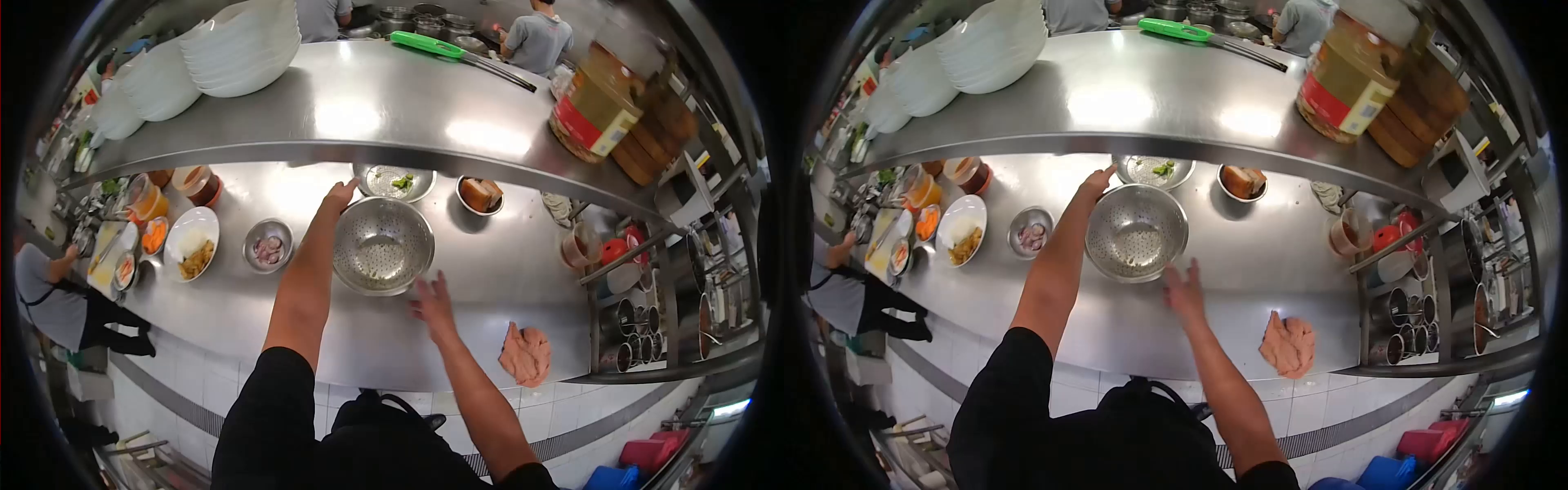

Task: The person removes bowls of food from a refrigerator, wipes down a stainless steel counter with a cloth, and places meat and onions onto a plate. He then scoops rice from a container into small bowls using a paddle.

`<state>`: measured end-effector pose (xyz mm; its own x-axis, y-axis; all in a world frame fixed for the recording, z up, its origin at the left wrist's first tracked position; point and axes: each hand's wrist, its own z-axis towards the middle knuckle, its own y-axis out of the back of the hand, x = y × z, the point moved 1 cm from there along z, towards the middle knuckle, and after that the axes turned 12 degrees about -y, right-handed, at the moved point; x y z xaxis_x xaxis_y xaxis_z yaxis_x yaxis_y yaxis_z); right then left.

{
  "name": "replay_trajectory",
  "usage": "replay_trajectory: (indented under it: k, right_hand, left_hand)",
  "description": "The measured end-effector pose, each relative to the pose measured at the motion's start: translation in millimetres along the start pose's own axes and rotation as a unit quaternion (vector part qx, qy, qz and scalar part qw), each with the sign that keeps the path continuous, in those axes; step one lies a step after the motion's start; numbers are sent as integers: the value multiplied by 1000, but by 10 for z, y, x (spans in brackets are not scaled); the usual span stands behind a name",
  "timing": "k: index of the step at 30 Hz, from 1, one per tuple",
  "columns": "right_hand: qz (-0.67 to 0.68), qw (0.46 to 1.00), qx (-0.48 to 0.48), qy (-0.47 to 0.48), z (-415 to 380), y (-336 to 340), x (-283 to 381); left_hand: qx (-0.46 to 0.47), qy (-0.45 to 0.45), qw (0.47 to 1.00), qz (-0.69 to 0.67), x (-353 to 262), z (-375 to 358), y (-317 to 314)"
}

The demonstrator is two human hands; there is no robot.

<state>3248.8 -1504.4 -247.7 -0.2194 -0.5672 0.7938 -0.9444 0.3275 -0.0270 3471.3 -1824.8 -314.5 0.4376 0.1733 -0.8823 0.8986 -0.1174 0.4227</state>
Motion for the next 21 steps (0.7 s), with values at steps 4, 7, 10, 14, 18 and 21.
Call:
replay_trajectory:
  k: [4,7,10,14,18,21]
  right_hand:
    - [42,999,-14,-8,537,-146,-137]
    - [85,995,-51,-8,459,169,-39]
    - [97,992,-79,-16,466,553,33]
    - [85,992,-95,-3,550,765,309]
    - [92,995,-46,14,1042,617,470]
    - [152,988,35,3,1218,327,665]
  left_hand:
    - [53,4,986,-161,-215,128,-297]
    - [3,-1,967,-254,-426,-234,-148]
    - [-63,0,979,-194,-179,-464,58]
    - [-92,-16,982,-167,168,-1286,435]
    - [-102,-39,986,-127,420,-1962,702]
    - [-34,-65,994,-77,732,-2080,719]
